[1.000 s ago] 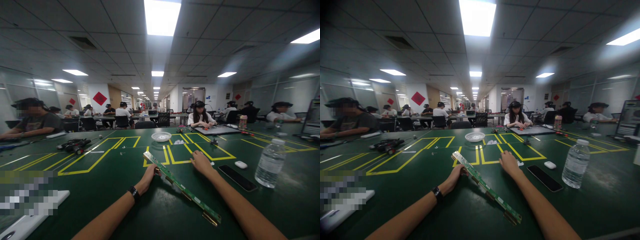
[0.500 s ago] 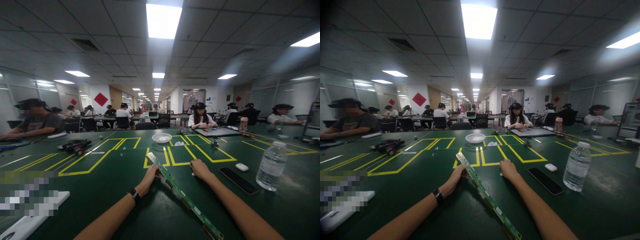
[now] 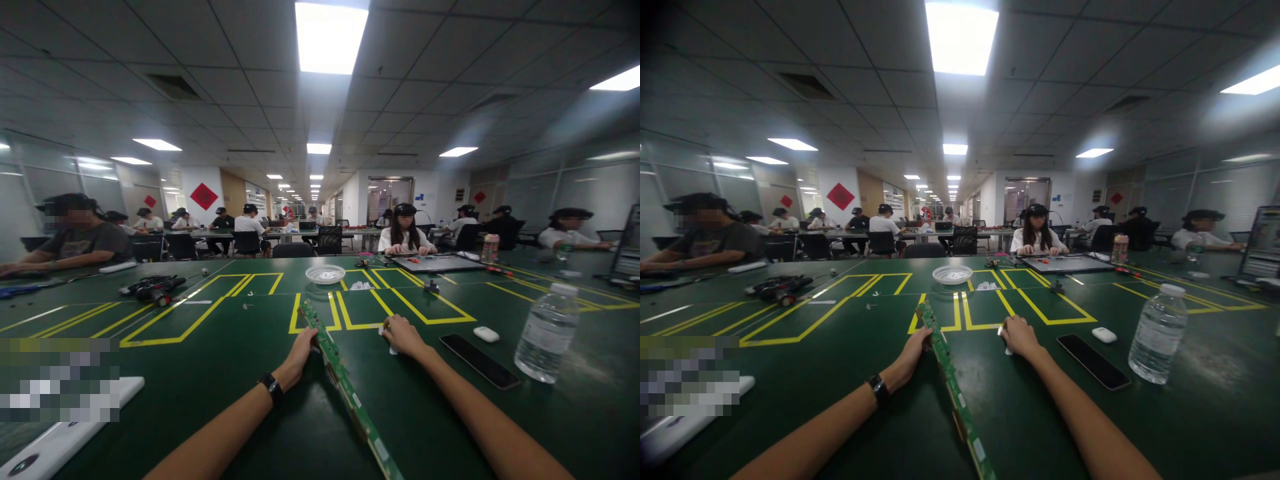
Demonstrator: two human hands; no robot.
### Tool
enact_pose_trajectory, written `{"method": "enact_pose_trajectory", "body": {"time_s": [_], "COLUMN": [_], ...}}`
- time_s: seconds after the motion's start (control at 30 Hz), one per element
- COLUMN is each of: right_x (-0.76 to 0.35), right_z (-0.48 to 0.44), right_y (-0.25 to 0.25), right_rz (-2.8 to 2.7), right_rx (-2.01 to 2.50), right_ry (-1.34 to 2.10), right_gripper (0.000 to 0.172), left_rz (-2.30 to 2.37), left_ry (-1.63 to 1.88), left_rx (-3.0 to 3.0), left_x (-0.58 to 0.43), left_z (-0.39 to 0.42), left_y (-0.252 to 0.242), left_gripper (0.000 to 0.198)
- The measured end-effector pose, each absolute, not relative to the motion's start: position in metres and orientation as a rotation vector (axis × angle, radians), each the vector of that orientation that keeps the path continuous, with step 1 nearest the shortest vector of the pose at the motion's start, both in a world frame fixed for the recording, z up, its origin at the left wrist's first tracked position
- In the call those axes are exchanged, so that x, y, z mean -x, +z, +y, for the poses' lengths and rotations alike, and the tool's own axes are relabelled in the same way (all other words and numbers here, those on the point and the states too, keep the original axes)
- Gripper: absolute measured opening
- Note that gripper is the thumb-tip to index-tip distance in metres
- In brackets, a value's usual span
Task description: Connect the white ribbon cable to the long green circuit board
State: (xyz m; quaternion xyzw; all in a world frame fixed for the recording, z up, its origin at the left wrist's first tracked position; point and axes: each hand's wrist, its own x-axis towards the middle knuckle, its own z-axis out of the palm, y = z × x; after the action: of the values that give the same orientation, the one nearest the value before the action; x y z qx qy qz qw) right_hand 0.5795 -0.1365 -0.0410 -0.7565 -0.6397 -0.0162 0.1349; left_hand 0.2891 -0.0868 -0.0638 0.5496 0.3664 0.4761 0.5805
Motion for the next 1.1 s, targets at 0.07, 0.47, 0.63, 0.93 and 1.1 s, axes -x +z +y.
{"method": "enact_pose_trajectory", "body": {"time_s": [0.07, 0.47, 0.63, 0.93, 1.1], "right_x": [-0.568, -0.477, -0.476, -0.475, -0.473], "right_z": [-0.136, -0.156, -0.163, -0.162, -0.163], "right_y": [-0.039, -0.031, -0.027, -0.029, -0.029], "right_rz": [-1.907, -1.591, -1.53, -1.455, -1.441], "right_rx": [2.003, 1.148, 1.149, 1.16, 1.159], "right_ry": [0.04, 1.308, 1.437, 1.481, 1.487], "right_gripper": [0.02, 0.035, 0.038, 0.032, 0.032], "left_rz": [0.826, 0.593, 0.581, 0.557, 0.563], "left_ry": [1.104, 0.84, 0.822, 0.779, 0.768], "left_rx": [-1.267, -1.378, -1.35, -1.446, -1.439], "left_x": [-0.288, -0.292, -0.291, -0.291, -0.29], "left_z": [-0.089, -0.104, -0.108, -0.111, -0.113], "left_y": [-0.062, -0.057, -0.056, -0.053, -0.051], "left_gripper": [0.037, 0.05, 0.049, 0.047, 0.046]}}
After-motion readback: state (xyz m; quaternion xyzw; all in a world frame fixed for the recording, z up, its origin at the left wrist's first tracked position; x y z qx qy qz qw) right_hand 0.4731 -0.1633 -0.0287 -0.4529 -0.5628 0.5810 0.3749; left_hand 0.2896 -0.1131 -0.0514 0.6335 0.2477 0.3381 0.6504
